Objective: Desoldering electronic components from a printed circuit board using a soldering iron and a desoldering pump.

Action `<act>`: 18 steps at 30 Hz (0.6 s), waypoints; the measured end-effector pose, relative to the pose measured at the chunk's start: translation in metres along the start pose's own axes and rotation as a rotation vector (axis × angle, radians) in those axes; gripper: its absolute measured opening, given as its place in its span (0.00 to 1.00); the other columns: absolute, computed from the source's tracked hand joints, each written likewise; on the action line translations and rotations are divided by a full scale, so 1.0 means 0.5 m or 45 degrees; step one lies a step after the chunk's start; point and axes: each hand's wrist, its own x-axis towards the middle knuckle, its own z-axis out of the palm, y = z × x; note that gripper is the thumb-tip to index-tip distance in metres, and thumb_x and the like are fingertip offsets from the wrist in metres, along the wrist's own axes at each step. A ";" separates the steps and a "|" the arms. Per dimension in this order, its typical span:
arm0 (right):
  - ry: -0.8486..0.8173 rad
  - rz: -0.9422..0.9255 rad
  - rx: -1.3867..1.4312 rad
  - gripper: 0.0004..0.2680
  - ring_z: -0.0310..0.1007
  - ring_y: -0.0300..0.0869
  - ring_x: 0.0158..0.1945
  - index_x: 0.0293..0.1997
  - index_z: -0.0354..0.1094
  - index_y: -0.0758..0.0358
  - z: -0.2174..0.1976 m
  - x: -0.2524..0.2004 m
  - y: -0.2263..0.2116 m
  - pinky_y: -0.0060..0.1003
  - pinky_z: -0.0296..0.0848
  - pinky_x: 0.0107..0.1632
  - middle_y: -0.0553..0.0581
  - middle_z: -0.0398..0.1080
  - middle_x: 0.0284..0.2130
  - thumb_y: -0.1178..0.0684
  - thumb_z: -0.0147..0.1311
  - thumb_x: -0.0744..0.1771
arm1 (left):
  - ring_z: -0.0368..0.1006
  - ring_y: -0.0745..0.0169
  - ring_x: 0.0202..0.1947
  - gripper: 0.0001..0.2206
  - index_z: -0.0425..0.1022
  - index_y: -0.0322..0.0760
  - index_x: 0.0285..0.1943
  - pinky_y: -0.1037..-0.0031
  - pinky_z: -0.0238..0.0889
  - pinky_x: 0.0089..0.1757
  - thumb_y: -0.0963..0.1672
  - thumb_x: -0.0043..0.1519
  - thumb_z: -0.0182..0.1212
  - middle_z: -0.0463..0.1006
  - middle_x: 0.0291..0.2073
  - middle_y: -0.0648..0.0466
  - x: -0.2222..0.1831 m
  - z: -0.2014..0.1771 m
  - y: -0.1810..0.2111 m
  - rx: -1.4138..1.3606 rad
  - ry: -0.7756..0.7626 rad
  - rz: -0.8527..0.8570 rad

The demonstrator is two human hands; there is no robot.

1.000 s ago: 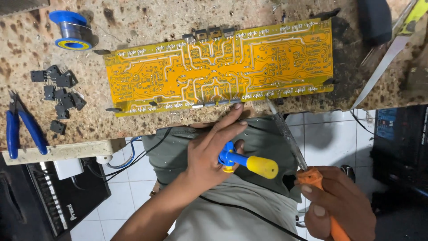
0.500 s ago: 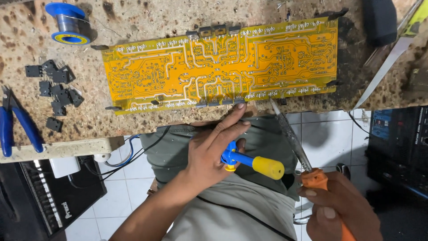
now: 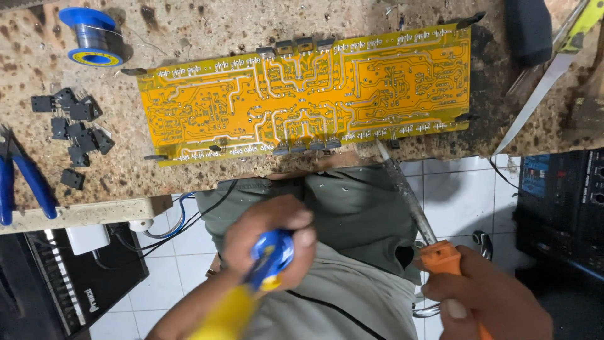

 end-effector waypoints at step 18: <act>-0.250 -0.194 -0.449 0.09 0.77 0.41 0.29 0.26 0.73 0.33 -0.012 0.016 0.059 0.43 0.67 0.28 0.36 0.75 0.46 0.48 0.44 0.63 | 0.60 0.45 0.31 0.25 0.71 0.53 0.70 0.50 0.63 0.37 0.62 0.75 0.44 0.62 0.43 0.44 0.203 0.089 -0.025 -1.346 0.083 -0.133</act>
